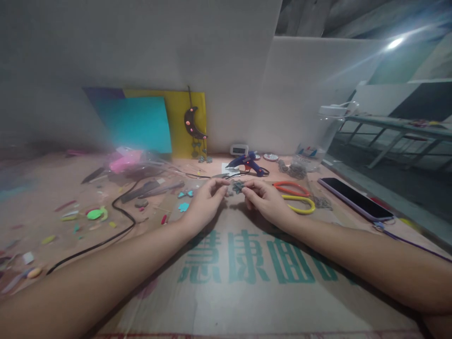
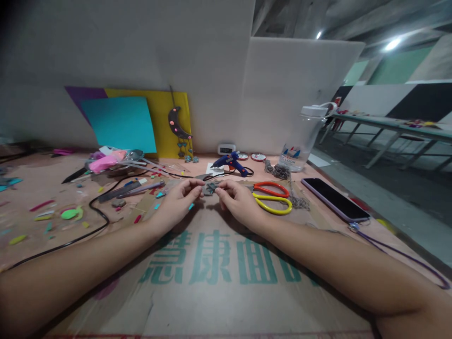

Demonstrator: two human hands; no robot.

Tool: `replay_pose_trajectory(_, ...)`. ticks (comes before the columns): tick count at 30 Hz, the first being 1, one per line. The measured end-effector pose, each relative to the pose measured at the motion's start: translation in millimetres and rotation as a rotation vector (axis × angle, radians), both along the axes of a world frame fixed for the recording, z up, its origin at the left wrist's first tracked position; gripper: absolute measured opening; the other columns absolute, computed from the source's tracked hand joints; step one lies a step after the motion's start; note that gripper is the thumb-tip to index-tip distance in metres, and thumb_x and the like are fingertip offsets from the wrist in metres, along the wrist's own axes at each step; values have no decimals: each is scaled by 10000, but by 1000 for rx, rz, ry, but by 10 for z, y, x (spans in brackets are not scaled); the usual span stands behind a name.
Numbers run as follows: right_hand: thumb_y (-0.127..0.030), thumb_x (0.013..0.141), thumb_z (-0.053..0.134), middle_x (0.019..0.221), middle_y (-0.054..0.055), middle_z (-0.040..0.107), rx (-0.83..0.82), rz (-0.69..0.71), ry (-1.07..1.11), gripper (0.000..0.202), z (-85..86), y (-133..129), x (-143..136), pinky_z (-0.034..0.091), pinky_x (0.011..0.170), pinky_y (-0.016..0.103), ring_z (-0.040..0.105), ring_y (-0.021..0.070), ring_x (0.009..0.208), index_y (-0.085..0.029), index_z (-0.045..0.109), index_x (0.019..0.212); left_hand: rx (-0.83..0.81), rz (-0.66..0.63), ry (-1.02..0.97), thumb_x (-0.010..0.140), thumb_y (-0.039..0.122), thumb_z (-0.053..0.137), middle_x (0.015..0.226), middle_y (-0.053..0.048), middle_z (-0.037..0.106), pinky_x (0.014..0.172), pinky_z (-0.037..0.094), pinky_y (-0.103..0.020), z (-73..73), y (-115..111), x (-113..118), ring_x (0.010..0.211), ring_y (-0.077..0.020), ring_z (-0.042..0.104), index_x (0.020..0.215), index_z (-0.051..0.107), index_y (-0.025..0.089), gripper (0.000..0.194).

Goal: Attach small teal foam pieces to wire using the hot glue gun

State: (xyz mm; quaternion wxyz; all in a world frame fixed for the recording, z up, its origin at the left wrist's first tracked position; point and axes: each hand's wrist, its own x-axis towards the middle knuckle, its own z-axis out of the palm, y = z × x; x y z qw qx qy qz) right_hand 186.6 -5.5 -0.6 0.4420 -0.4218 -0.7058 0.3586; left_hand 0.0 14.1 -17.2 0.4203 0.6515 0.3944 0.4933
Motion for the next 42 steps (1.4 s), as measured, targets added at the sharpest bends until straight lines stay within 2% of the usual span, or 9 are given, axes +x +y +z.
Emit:
replay_pose_trajectory(3,-416,920,521,556,-59,505,-11,11,-3,231,7,-8,1,359,500,234,465,106,498,-187,550,929,13,-23,43,875,386,591,988,-63,711,842,490,-306,47,-35,10,940,-189,646,1034,664,180,271)
replay_pose_trajectory(6,-417,913,535,578,-57,506,-14,18,-5,226,-2,-15,1,350,480,229,459,100,490,-192,551,900,43,-23,98,852,372,617,1019,-65,723,900,483,-339,95,-77,13,962,-208,650,997,685,179,251)
replay_pose_trajectory(11,-417,928,516,687,-9,585,70,-5,-104,258,24,-32,25,397,538,245,513,114,572,-184,602,859,52,6,174,841,352,610,928,-49,720,834,487,-311,134,-108,7,876,-197,650,905,669,163,209)
replay_pose_trajectory(15,-415,904,551,937,59,672,142,-42,-106,262,42,-15,49,473,662,280,611,162,778,-180,630,988,55,-1,217,838,340,597,879,-30,710,794,481,-290,131,-110,11,840,-187,643,861,659,166,187)
replay_pose_trajectory(17,-407,876,596,985,68,678,142,-46,-122,277,25,2,52,491,703,297,629,177,825,-180,627,1033,50,-3,239,833,334,595,860,-25,711,787,480,-290,136,-119,17,832,-190,643,846,664,170,178)
replay_pose_trajectory(23,-352,893,573,847,31,696,165,-64,-207,188,-39,24,44,489,675,283,639,168,757,-186,658,919,40,-38,237,824,337,604,845,-28,714,772,489,-293,142,-137,37,826,-194,650,821,669,169,180)
replay_pose_trajectory(30,-360,899,560,775,19,674,119,-75,-184,197,-13,4,35,467,600,261,611,148,660,-183,648,910,22,-46,168,817,342,648,990,-65,715,817,506,-314,80,-104,32,904,-200,660,1021,648,165,271)
replay_pose_trajectory(35,-376,883,579,738,6,647,97,-81,-163,201,-14,0,30,446,551,245,576,133,609,-181,626,893,66,-70,206,844,353,623,883,-32,717,793,499,-287,102,-120,10,839,-182,656,888,667,172,191)
replay_pose_trajectory(42,-414,873,592,703,1,640,-7,-42,-108,233,-22,7,20,424,495,236,549,123,556,-181,598,871,64,-55,198,837,339,614,888,-36,727,826,501,-303,119,-120,17,867,-195,666,869,676,174,179)
